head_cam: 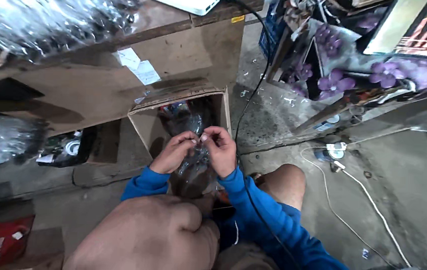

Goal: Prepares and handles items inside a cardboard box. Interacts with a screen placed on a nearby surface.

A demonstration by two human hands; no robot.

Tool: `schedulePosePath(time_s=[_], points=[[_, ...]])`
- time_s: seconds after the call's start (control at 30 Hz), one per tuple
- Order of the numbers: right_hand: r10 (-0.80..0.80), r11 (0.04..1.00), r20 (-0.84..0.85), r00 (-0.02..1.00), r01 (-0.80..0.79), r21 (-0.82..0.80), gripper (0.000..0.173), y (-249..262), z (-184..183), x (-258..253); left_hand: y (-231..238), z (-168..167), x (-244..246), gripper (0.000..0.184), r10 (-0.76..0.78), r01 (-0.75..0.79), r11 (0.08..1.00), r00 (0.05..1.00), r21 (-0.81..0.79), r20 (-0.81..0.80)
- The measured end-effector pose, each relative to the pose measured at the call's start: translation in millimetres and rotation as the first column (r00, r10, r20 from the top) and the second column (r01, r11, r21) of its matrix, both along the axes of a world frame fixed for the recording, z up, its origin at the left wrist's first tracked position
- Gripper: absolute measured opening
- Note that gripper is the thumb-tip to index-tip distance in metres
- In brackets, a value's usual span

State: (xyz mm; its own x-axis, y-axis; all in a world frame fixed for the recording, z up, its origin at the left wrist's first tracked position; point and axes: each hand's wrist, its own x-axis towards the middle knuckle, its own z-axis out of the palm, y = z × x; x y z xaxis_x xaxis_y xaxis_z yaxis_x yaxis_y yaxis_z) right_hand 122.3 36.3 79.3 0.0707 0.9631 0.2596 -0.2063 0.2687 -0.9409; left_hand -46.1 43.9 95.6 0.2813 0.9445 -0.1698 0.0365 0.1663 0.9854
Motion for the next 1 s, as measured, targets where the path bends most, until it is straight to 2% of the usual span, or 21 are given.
schedulePosePath(time_s=[0.17,0.53,0.73,1.0], points=[[-0.060,0.998,0.012,0.998,0.060,-0.023,0.016,-1,2,1,-1,-2,0,0.024,-0.027,0.027,0.999,1.000,-0.041,0.005],[-0.140,0.990,-0.026,0.990,0.140,-0.016,0.012,1,7,5,-1,-2,-1,0.024,-0.105,0.105,0.995,0.995,-0.005,-0.003],[-0.178,0.982,-0.050,0.983,0.181,0.053,0.012,1,12,9,-1,-3,-2,0.026,-0.118,0.118,0.993,0.993,-0.024,-0.025],[-0.239,0.971,-0.029,0.971,0.240,0.011,0.013,4,14,22,0,-2,2,0.030,-0.162,0.163,0.987,0.986,0.017,-0.040]])
